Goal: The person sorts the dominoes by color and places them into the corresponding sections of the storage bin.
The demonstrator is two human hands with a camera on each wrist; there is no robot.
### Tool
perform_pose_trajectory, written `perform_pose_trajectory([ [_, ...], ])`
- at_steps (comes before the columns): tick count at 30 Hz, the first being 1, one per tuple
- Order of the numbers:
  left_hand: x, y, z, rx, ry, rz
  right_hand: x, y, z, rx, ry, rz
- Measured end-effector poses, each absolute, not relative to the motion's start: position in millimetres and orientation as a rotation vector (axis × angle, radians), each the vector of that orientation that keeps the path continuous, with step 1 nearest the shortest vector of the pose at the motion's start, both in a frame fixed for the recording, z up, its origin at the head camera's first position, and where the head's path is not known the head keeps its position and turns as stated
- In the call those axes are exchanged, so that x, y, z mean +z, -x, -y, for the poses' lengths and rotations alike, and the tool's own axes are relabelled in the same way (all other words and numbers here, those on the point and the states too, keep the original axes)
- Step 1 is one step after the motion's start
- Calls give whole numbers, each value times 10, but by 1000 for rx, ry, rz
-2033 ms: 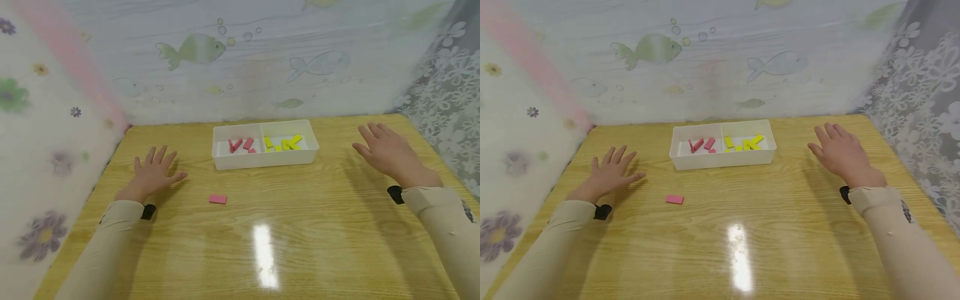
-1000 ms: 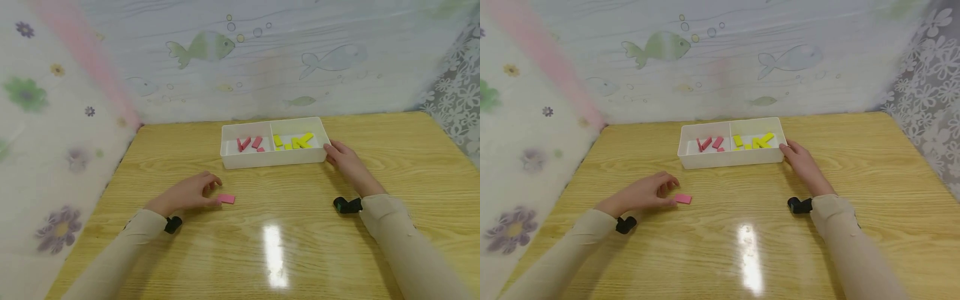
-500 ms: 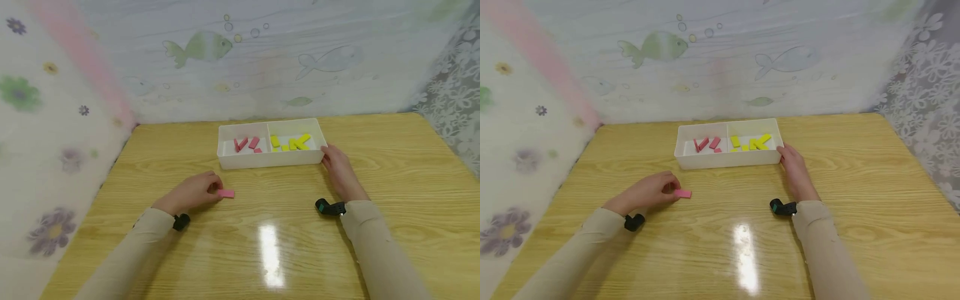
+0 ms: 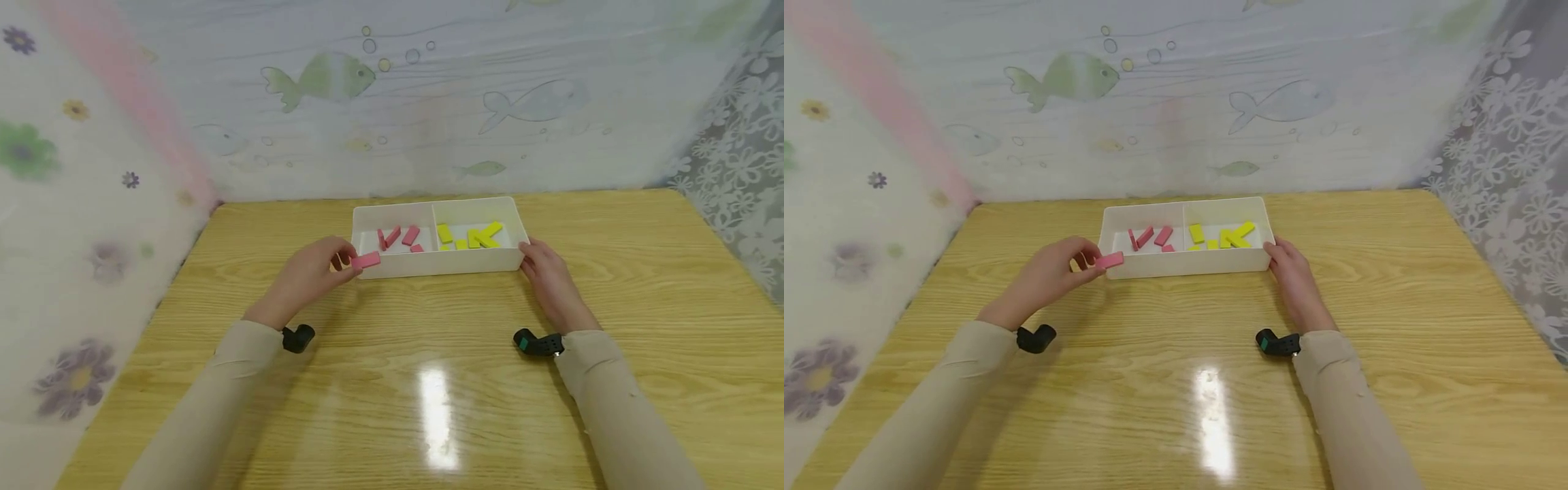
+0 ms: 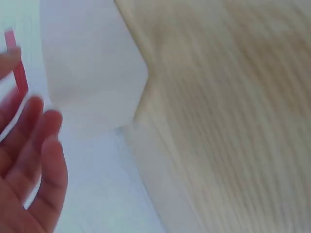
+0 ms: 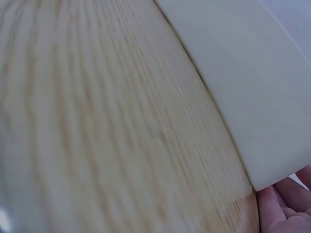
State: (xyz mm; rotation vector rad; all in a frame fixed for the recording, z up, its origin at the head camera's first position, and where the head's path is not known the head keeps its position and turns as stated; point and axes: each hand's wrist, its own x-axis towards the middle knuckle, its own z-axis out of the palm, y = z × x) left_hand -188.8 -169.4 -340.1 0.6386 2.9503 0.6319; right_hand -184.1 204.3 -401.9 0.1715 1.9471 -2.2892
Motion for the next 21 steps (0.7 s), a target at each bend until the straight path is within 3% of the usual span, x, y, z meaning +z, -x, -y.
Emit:
perform_pose_trajectory([
  [9,-3421,2072,1682,709,-402,-3029,-4034,1849,-2006,-2277,-154,-1980],
  [21,-3497,2257,1576,744,-271,-3039,-4034,1826,-2040,-2265,-169,-1996],
])
